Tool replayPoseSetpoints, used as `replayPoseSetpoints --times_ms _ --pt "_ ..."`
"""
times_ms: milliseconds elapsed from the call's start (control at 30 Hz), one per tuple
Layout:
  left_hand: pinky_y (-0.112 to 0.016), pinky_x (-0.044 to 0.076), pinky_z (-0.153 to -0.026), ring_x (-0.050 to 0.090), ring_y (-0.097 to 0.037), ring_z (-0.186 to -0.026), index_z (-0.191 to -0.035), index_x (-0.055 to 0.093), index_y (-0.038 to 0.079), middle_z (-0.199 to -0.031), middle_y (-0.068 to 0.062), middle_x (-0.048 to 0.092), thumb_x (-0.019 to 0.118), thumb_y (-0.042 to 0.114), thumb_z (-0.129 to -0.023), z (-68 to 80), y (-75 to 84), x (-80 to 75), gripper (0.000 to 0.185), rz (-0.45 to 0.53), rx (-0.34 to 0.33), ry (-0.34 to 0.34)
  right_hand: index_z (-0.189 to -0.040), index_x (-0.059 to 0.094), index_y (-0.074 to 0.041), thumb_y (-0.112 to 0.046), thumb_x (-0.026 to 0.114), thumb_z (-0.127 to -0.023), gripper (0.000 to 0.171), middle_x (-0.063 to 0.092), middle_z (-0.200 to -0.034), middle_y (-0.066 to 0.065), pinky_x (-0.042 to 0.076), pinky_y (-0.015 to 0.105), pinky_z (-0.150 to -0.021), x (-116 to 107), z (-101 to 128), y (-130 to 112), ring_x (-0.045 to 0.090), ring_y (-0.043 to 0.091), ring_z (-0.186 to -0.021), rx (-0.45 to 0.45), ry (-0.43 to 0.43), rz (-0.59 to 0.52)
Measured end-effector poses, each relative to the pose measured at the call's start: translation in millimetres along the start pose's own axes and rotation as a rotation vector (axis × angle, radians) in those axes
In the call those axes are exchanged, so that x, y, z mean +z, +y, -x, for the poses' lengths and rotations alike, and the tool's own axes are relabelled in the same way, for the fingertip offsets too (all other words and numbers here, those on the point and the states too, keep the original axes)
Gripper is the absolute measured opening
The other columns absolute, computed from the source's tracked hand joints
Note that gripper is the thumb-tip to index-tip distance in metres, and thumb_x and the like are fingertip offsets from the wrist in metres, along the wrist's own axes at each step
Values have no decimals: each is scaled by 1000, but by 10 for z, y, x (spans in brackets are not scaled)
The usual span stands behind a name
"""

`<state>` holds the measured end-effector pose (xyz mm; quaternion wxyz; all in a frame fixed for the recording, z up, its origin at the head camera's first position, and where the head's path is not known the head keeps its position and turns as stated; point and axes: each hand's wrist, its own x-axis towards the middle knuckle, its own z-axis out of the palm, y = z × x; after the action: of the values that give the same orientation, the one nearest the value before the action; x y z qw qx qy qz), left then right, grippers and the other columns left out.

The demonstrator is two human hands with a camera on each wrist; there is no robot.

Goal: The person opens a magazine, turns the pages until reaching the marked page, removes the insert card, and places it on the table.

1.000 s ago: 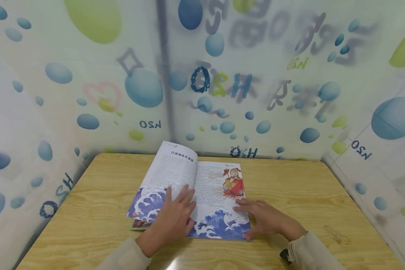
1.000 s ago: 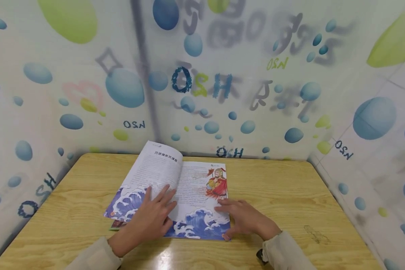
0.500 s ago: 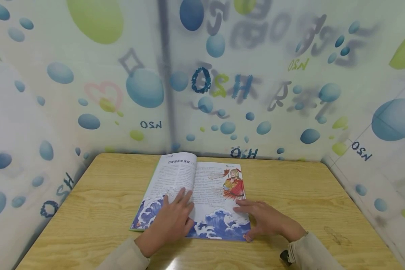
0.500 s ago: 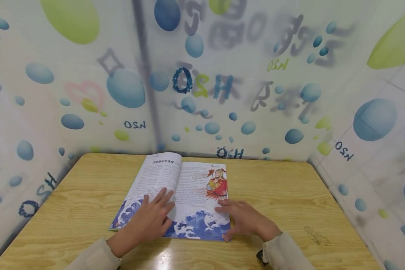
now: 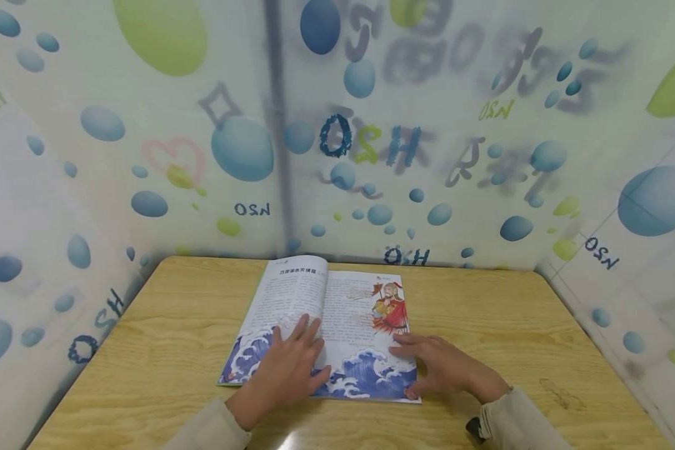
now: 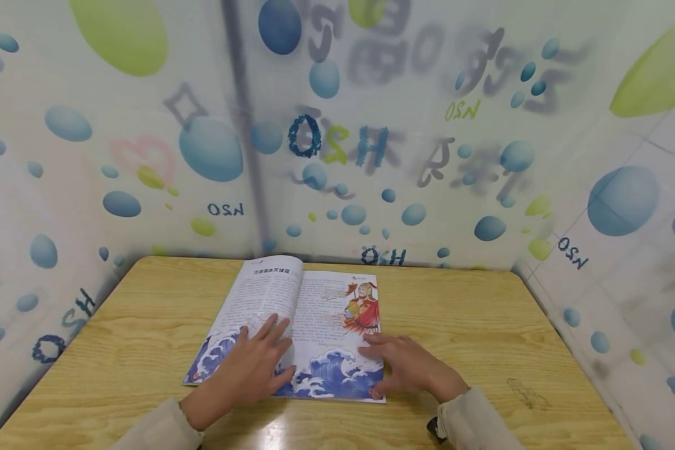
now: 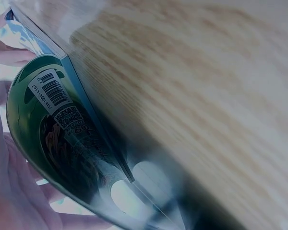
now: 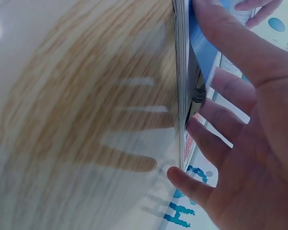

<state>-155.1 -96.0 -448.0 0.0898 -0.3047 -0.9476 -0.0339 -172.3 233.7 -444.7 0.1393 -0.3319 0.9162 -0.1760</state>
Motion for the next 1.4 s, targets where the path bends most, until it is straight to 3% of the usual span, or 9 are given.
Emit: replayPoseSetpoints --times_ms 167,367,733,967,1200,1300,1400 --pt "-74 38 -93 39 -40 -140 -123 67 5 -150 -18 45 52 82 -79 -24 39 -1 90 -20 -24 -73 -139 60 -15 -58 74 -80 75 47 -151 8 36 59 -108 16 -20 -3 42 34 -139 31 2 -8" --pt "-75 37 -94 35 -42 -141 -127 64 3 -151 -20 42 55 91 -66 -32 71 7 108 -35 -24 -94 -138 61 -16 -63 67 -84 72 48 -151 6 34 60 -109 9 -47 -33 42 34 -139 74 -1 -40" --pt "-76 38 -92 35 -44 -141 -127 63 0 -152 -22 41 61 84 -69 -15 60 19 102 -26 2 -90 -138 60 -13 -62 64 -87 70 50 -148 8 35 59 -109 -34 -47 -40 43 34 -138 61 2 -59" --pt "-75 39 -91 37 -43 -140 -125 65 1 -150 -21 44 56 76 -81 -10 47 -6 87 -24 8 -71 -150 43 -10 -54 66 -89 79 40 -155 12 29 62 -111 -158 23 -23 34 39 -143 73 -32 -199" --pt "-73 43 -87 41 -42 -136 -126 63 6 -146 -20 48 58 67 -85 -17 32 -31 74 -31 15 -50 -154 35 -6 -37 56 -101 65 36 -156 20 27 66 -109 -355 118 53 29 46 -143 98 108 -330" --pt "-71 43 -87 42 -42 -136 -133 59 8 -146 -20 48 58 63 -86 -28 25 -48 72 -17 8 -67 -153 36 -4 -36 55 -101 64 38 -154 22 29 65 -109 -400 147 94 32 46 -142 142 130 -317" --pt "-70 43 -88 43 -42 -135 -144 50 9 -147 -20 47 60 58 -87 -39 19 -66 75 5 2 -68 -149 40 1 -40 61 -97 70 42 -151 23 32 63 -109 -380 152 129 36 45 -140 205 80 -263"
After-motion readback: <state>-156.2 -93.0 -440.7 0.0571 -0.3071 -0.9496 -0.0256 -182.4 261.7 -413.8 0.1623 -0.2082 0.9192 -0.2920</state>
